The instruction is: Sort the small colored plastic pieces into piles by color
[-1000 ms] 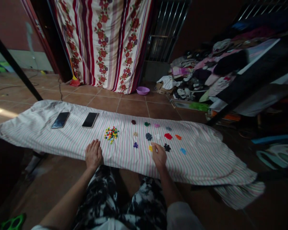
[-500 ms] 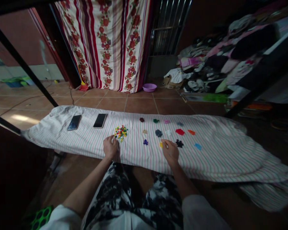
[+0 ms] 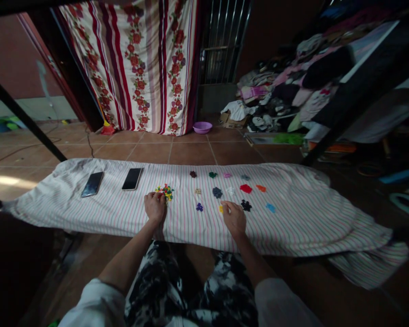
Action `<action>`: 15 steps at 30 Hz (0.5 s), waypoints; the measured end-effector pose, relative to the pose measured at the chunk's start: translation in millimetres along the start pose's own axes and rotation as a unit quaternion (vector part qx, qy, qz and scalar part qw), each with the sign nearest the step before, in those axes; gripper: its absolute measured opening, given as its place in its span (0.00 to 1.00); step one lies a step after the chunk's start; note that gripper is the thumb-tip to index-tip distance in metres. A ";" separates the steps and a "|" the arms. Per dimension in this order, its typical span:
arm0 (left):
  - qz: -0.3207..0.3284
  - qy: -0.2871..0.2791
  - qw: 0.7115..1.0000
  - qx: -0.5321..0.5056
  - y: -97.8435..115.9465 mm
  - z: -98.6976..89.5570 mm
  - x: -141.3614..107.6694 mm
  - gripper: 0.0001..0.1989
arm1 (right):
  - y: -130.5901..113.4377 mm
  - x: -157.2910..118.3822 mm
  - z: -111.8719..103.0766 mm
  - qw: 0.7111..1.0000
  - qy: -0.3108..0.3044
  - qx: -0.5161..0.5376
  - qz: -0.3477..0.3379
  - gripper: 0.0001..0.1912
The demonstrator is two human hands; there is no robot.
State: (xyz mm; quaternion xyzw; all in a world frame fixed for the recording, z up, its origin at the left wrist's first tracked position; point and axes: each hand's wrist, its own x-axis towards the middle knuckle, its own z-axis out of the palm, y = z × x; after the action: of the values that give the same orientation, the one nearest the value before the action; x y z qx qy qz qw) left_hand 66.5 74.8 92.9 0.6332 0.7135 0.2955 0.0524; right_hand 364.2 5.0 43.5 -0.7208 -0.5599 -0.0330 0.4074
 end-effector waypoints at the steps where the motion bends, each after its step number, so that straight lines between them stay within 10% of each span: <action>1: 0.000 0.003 1.000 -0.002 -1.5 1.6 0.1 0.17 | -0.3 -0.1 -0.3 1.000 0.002 0.004 -0.002 0.20; 15: 0.025 0.014 0.999 -0.031 -7.7 7.0 -4.0 0.12 | 3.8 0.0 -6.8 0.991 0.027 0.130 -0.025 0.16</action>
State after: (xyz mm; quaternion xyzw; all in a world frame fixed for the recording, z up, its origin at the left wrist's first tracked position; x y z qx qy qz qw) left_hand 63.7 73.4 82.2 0.6449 0.6882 0.3279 0.0545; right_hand 370.1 0.6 45.9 -0.6463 -0.5664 0.0106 0.5112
